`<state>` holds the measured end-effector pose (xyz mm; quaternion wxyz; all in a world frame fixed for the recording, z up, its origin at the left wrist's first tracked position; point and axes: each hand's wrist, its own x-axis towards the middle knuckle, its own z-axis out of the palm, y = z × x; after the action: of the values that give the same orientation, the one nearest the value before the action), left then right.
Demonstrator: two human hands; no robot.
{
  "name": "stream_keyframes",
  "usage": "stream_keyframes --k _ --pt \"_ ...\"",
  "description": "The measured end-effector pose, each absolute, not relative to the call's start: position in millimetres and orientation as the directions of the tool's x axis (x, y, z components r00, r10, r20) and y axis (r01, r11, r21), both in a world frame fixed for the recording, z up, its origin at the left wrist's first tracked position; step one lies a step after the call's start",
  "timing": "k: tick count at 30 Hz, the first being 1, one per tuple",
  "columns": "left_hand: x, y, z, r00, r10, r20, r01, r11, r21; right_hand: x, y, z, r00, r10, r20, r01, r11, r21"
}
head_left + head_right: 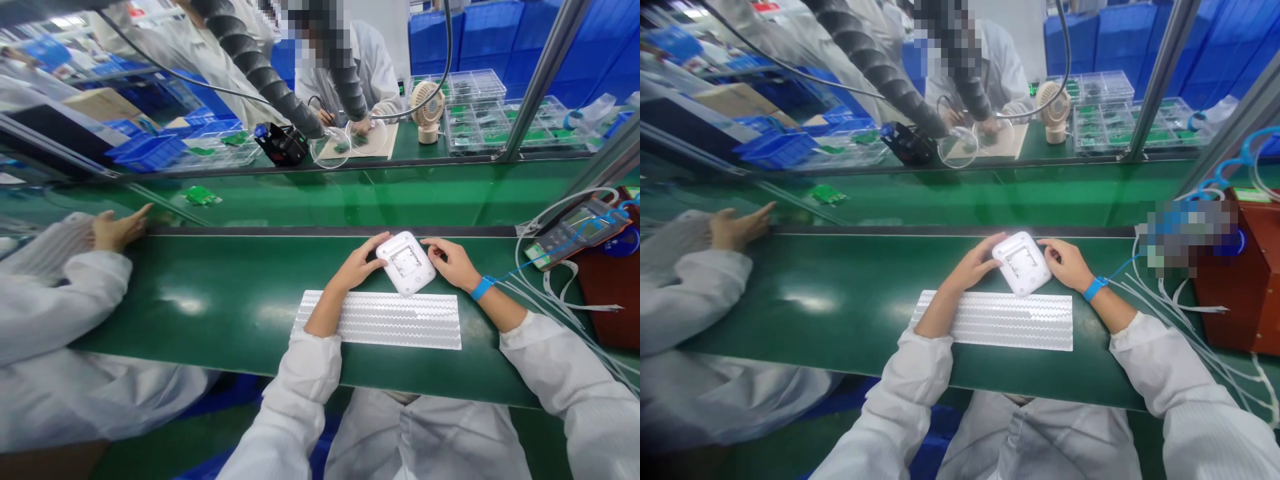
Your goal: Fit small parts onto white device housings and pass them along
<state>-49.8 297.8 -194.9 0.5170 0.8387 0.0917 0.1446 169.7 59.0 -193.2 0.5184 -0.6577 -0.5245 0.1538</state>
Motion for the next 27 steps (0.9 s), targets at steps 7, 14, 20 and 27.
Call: stream_keyframes --k 7,14,20,27 --pt "-40 282 -191 0.941 0.275 0.195 -0.033 -0.502 0.864 173 57 -191 0.455 0.838 0.302 0.494 0.045 -0.868" --pt "-37 280 -191 0.864 0.434 0.256 0.077 -0.615 0.785 173 27 -174 0.213 0.923 0.319 0.571 0.147 -0.808" --pt "-35 279 -187 0.87 0.415 0.268 0.063 -0.632 0.773 168 18 -159 0.029 0.938 0.346 0.707 0.226 -0.67" --pt "-36 279 -182 0.915 0.305 0.264 -0.05 -0.562 0.825 165 22 -146 -0.129 0.97 0.206 0.867 0.211 -0.451"
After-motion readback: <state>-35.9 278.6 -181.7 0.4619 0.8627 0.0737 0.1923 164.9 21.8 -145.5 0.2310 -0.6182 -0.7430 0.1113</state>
